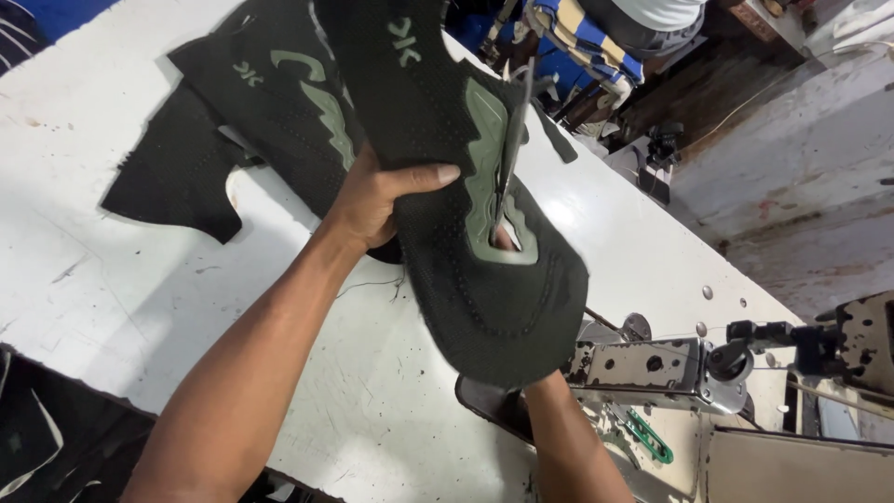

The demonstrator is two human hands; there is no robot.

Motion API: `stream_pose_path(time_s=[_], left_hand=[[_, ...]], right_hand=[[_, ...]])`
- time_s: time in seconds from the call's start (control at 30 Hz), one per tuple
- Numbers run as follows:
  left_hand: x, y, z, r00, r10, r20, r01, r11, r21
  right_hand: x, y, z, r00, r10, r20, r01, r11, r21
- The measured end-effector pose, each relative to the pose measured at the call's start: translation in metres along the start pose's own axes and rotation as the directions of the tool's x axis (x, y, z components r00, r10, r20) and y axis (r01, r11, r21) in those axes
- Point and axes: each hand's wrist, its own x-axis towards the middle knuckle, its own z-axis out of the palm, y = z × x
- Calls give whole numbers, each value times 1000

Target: Trim excess mesh and fabric material from shoe upper components using industrial scissors.

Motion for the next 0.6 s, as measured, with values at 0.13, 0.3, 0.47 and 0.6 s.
stream_pose_path(time_s=[0.13,0.3,0.47,0.6], left_hand=[[1,1,4,999,-6,45,5,999,35],[3,-4,-1,997,-19,72,18,1000,12],[-1,-3,2,997,-12,77,13,1000,-5],[1,12,-7,1000,-3,-24,2,999,-52]], right_hand=[[2,0,0,1000,-1,5,1,1000,-23],[17,-3,-21,1000,-4,0,4,999,-52],[-11,14,-9,1000,-24,-11,23,997,-80],[-41,72,-34,940,340,-16,-334,911,-244]])
